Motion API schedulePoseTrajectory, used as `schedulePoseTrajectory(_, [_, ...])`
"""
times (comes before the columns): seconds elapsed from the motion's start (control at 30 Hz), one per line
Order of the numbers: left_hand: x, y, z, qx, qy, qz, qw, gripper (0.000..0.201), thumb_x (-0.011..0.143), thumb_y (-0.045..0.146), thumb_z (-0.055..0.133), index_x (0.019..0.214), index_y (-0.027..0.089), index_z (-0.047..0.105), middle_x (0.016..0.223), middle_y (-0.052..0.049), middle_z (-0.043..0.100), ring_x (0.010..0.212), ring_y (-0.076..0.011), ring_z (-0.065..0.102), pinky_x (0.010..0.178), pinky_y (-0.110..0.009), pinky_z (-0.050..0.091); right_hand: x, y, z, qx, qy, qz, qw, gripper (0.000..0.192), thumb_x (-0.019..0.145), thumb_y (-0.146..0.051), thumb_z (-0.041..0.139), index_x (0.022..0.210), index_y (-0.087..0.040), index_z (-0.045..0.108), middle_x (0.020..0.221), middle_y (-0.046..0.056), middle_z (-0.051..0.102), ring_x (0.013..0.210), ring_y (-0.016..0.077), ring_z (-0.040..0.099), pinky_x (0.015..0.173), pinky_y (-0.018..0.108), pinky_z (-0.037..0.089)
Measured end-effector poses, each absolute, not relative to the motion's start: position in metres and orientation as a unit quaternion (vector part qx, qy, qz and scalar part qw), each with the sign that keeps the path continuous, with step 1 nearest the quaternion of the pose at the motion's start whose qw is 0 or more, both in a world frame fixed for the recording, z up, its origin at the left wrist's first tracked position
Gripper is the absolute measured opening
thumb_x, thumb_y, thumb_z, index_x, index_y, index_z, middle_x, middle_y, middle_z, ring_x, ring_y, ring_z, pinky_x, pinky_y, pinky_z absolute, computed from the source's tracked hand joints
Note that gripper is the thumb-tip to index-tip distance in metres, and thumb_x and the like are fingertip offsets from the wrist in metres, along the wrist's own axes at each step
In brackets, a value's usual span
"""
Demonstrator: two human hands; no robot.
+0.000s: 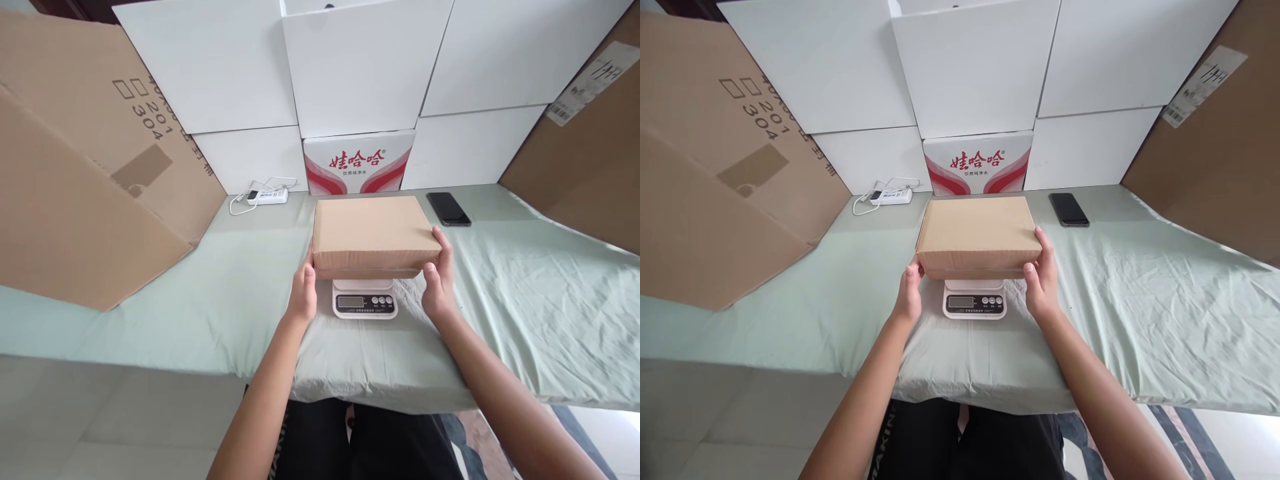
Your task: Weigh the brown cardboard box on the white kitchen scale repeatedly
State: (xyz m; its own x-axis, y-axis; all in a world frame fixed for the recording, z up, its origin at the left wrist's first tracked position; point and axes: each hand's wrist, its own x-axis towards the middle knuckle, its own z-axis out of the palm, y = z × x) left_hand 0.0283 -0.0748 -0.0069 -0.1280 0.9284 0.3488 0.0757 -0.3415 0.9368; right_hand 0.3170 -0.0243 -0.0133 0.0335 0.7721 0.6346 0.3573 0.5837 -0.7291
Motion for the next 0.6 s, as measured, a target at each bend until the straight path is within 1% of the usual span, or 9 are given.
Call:
schedulePoseTrajectory(0.1, [0.0281, -0.0746, -0.008, 0.558, 0.455, 0.6, 0.349, 0.095, 0.102, 0.095, 0.033, 0.156, 0.027, 0.071, 0.165, -0.015, 0.07, 0.166, -0.0402, 0.053, 0.139, -0.054, 0.04, 0.3146, -0.0247, -0.0138, -0.41, -0.671, 0.186, 0.59, 0.077, 0.106, -0.075, 0.053, 0.172, -0.036, 0.045, 0.171, 0.013, 0.057, 0.159, 0.043, 0.055, 0.131, 0.071, 0.046])
schedulePoseTrajectory(0.2, [0.0268, -0.0742, -0.0113, 0.549, 0.465, 0.604, 0.343, 0.094, 0.103, 0.094, 0.033, 0.16, 0.028, 0.068, 0.17, -0.014, 0.066, 0.17, -0.0391, 0.049, 0.142, -0.054, 0.036, 0.3128, -0.0235, -0.0167, -0.386, -0.662, 0.202, 0.61, 0.076, 0.106, -0.074, 0.055, 0.174, -0.042, 0.042, 0.166, 0.012, 0.061, 0.147, 0.0414, 0.066, 0.124, 0.072, 0.053])
schedulePoseTrajectory(0.27, [0.0257, -0.0737, -0.0135, 0.543, 0.471, 0.606, 0.341, 0.092, 0.104, 0.093, 0.034, 0.161, 0.028, 0.067, 0.171, -0.013, 0.065, 0.172, -0.0382, 0.046, 0.142, -0.053, 0.036, 0.3126, -0.0224, -0.0191, -0.381, -0.644, 0.206, 0.631, 0.076, 0.105, -0.074, 0.056, 0.173, -0.045, 0.041, 0.16, 0.011, 0.064, 0.14, 0.0406, 0.07, 0.119, 0.072, 0.056])
schedulePoseTrajectory(0.33, [0.0249, -0.0733, -0.0149, 0.54, 0.474, 0.608, 0.339, 0.093, 0.103, 0.094, 0.035, 0.162, 0.029, 0.067, 0.172, -0.012, 0.065, 0.173, -0.0378, 0.045, 0.142, -0.052, 0.037, 0.313, -0.0216, -0.0206, -0.389, -0.625, 0.207, 0.645, 0.074, 0.104, -0.074, 0.056, 0.17, -0.045, 0.045, 0.157, 0.011, 0.065, 0.141, 0.041, 0.069, 0.118, 0.073, 0.057])
schedulePoseTrajectory(0.43, [0.0248, -0.0732, -0.0152, 0.54, 0.474, 0.608, 0.337, 0.095, 0.102, 0.095, 0.035, 0.162, 0.03, 0.067, 0.172, -0.011, 0.065, 0.172, -0.0379, 0.046, 0.143, -0.052, 0.036, 0.3133, -0.0215, -0.0207, -0.398, -0.611, 0.216, 0.649, 0.069, 0.104, -0.074, 0.056, 0.166, -0.045, 0.05, 0.158, 0.01, 0.065, 0.149, 0.0421, 0.065, 0.122, 0.074, 0.054])
schedulePoseTrajectory(0.53, [0.0255, -0.0736, -0.0144, 0.534, 0.478, 0.611, 0.336, 0.096, 0.101, 0.096, 0.035, 0.161, 0.03, 0.067, 0.172, -0.011, 0.065, 0.173, -0.0378, 0.044, 0.144, -0.053, 0.034, 0.3127, -0.0221, -0.0198, -0.397, -0.609, 0.222, 0.649, 0.066, 0.104, -0.074, 0.057, 0.163, -0.045, 0.053, 0.16, 0.009, 0.064, 0.153, 0.0432, 0.062, 0.122, 0.073, 0.056])
schedulePoseTrajectory(0.6, [0.0259, -0.0734, -0.0141, 0.512, 0.495, 0.618, 0.333, 0.097, 0.099, 0.098, 0.037, 0.161, 0.03, 0.068, 0.172, -0.01, 0.066, 0.174, -0.0373, 0.044, 0.145, -0.054, 0.034, 0.3124, -0.0223, -0.0191, -0.4, -0.607, 0.225, 0.649, 0.064, 0.104, -0.074, 0.057, 0.161, -0.045, 0.056, 0.159, 0.009, 0.065, 0.153, 0.043, 0.062, 0.122, 0.072, 0.056])
